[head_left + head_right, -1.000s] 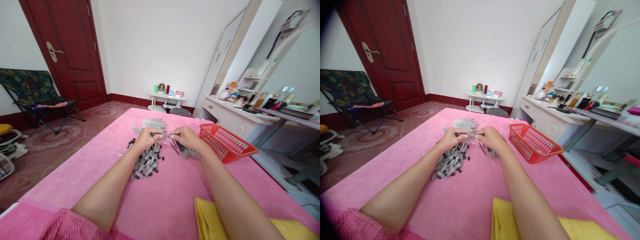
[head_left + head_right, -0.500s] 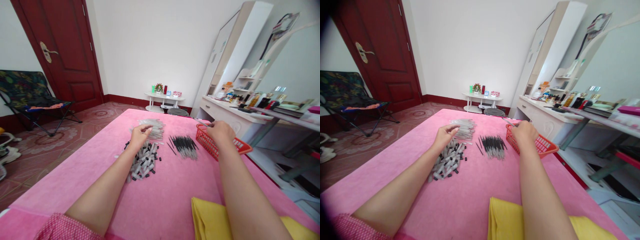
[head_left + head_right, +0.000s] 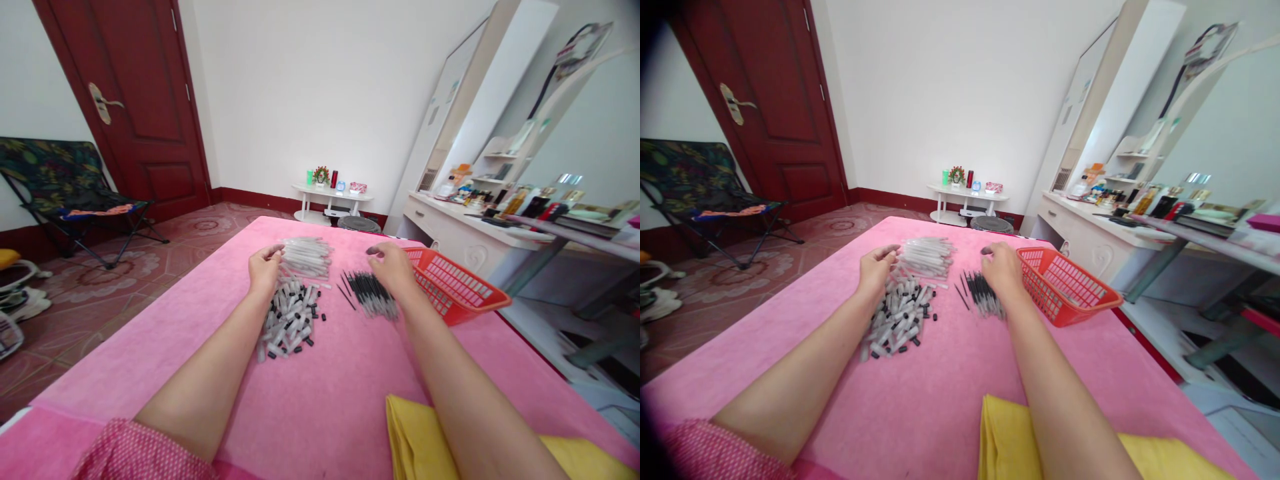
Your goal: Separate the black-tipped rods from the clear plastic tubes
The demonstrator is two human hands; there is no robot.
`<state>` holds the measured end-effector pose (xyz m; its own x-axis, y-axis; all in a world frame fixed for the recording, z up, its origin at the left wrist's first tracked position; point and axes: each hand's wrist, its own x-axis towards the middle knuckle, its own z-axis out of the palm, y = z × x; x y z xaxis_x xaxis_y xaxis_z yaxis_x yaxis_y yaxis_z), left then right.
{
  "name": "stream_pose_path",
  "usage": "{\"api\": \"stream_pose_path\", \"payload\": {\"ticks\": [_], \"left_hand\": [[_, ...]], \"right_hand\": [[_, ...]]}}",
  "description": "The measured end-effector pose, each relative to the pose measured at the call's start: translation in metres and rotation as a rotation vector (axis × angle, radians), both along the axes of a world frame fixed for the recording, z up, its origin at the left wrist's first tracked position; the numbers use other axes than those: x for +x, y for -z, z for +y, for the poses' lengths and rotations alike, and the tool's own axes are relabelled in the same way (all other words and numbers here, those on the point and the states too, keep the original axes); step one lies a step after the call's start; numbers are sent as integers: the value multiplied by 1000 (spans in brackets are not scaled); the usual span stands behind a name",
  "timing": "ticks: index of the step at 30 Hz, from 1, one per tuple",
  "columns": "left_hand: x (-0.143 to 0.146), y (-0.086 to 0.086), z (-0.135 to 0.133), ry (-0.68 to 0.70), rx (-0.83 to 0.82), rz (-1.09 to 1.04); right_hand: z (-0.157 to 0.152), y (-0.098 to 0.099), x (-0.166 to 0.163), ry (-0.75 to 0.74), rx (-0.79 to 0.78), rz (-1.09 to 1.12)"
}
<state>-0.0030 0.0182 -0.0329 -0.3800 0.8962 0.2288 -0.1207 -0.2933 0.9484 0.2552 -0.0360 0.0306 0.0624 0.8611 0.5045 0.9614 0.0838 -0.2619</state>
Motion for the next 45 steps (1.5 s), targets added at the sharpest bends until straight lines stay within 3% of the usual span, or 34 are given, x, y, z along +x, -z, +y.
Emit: {"api": "stream_pose_path", "payload": {"ticks": [2, 4, 7, 10, 15, 18, 21, 28, 33, 37, 45], "left_hand": [[2, -2, -3, 19, -5, -5], [4, -3, -5, 42, -12, -9], [8, -2, -6, 58, -19, -7], [6, 1, -2, 28, -5, 41], [-17, 9, 13, -112, -31, 267], [-38, 14, 22, -110, -146, 509], [-54, 18, 29, -106, -184, 621], [-68, 14, 33, -16, -147, 913], [-75, 12, 37, 115, 27, 1239], [-79, 17, 38, 212, 98, 1277], [-81, 29, 33, 174, 175, 1236]], "right_hand": [[0, 17, -30, -163, -57, -51], [-2, 35, -54, -236, -127, -143], [-5, 56, -72, -203, -205, -255], [-6, 66, -75, -172, -225, -310], [-7, 69, -74, -146, -203, -342], [-8, 70, -75, -145, -194, -330], [-8, 71, -74, -155, -188, -307], [-3, 74, -68, -176, -156, -257], [-1, 75, -66, -202, -135, -199], [1, 76, -66, -204, -120, -179], [-1, 73, -66, -190, -194, -174]]}}
